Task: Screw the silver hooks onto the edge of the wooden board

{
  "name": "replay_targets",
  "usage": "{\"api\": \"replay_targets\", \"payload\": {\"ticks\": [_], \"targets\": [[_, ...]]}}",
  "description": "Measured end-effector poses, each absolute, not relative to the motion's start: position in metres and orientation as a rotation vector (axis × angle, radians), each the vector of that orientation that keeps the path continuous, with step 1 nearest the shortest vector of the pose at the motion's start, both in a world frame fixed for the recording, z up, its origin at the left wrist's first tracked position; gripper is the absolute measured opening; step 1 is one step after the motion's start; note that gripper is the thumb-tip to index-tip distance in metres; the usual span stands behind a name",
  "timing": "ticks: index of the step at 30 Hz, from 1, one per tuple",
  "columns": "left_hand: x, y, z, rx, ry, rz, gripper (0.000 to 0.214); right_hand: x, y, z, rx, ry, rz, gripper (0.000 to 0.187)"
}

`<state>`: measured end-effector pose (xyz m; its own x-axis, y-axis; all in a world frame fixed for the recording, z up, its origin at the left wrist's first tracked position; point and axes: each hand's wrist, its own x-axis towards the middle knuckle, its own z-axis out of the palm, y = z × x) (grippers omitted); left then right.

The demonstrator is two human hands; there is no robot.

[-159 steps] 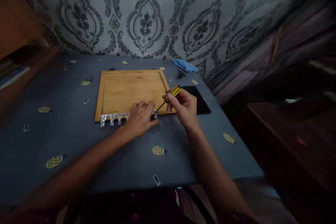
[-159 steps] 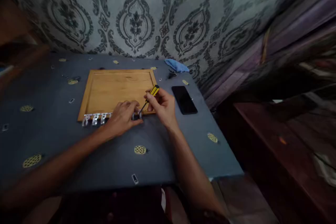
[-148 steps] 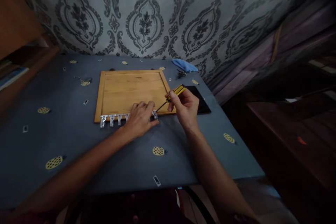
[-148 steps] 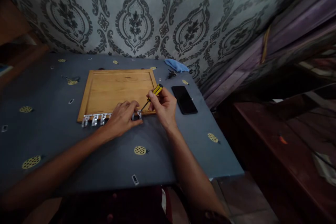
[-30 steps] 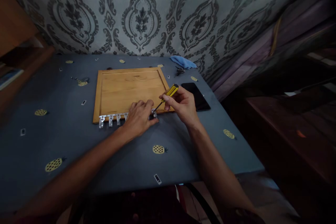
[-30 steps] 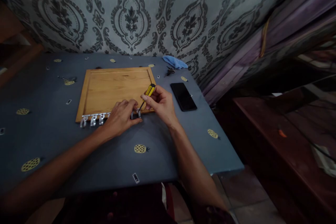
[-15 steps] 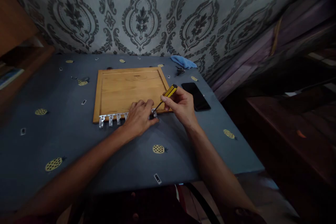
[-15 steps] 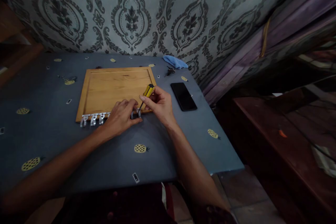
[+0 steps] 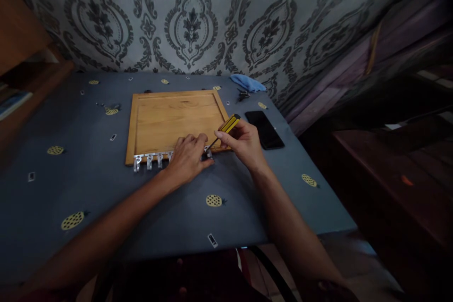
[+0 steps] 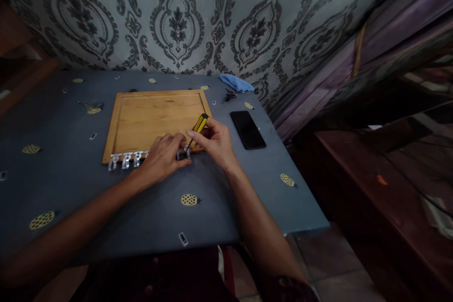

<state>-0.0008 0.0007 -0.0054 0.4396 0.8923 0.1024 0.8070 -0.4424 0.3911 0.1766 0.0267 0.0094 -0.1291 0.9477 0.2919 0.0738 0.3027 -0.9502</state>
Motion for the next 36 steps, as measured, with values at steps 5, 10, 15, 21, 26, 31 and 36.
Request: {"api": "replay_targets", "payload": {"ticks": [5,10,15,21,26,31,36], "targets": [[-0.001,0.001,-0.004,2.403,1.467,0.409,0.040,0.175,0.028,0.008,-0.943,-1.386,0.867,0.043],[-0.001,0.000,-0.003,2.401,1.460,0.412,0.039,0.178,0.028,0.011,-0.961,-1.346,0.793,0.042],[-0.001,0.000,-0.004,2.396,1.466,0.428,0.041,0.176,0.027,0.010,-0.997,-1.393,0.866,0.044],[-0.001,0.000,-0.003,2.397,1.471,0.406,0.039,0.174,0.028,0.006,-0.979,-1.398,0.929,0.043],[-0.001,0.000,-0.004,2.415,1.471,0.405,0.038,0.177,0.029,0.005,-0.996,-1.455,0.936,0.043],[-0.001,0.000,-0.005,2.413,1.481,0.418,0.039,0.183,0.029,0.007,-0.982,-1.498,0.992,0.047],[-0.001,0.001,-0.005,2.408,1.473,0.402,0.039,0.186,0.027,0.009,-0.931,-1.549,1.051,0.049]]}}
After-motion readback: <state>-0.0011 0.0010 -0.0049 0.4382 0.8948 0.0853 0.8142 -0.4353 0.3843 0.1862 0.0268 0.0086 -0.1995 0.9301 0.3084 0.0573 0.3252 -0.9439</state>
